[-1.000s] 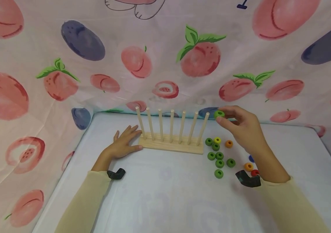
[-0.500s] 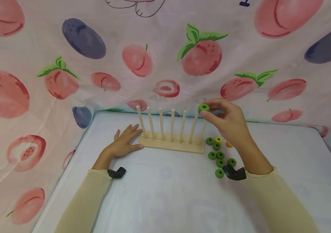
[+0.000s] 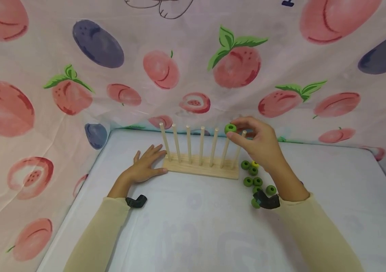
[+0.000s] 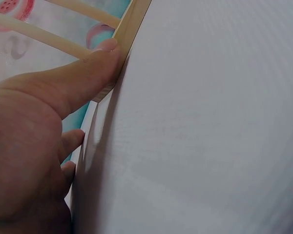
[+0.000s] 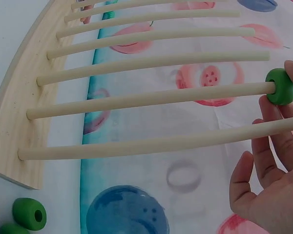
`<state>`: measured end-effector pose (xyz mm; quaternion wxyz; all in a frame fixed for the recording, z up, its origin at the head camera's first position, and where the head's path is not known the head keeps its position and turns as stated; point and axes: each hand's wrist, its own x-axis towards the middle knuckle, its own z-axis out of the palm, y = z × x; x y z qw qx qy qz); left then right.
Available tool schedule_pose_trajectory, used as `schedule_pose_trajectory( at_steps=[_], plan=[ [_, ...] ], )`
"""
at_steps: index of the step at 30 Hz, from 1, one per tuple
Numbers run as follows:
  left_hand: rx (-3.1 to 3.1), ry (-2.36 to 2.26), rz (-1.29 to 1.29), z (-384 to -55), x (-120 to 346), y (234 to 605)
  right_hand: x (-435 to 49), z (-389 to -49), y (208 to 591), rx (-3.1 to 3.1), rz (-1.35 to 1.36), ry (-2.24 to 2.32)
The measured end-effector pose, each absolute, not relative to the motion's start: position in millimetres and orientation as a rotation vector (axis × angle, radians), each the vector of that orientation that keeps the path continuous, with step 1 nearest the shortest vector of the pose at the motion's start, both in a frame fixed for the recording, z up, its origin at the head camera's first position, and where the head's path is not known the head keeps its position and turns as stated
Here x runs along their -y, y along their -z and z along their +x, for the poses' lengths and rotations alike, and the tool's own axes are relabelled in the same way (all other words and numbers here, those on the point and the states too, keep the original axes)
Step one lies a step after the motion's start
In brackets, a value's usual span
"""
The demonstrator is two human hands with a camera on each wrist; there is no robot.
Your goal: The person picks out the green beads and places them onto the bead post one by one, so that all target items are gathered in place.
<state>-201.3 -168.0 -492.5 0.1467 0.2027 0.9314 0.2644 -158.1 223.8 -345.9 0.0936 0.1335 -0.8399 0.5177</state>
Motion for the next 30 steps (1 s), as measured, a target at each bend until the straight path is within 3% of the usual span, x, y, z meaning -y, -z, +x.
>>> schedule_pose_trajectory(
  at_steps=[16, 30],
  plan=[
    [-2.676, -0.763, 0.582, -200.4, 167.8, 492.0, -222.4, -155.5, 358.3, 2.590, 0.235, -1.600],
    [-2.675, -0.778, 0.587, -198.9, 166.5, 488.4, -221.3, -155.2, 359.3, 2.551, 0.289, -1.589]
  ],
)
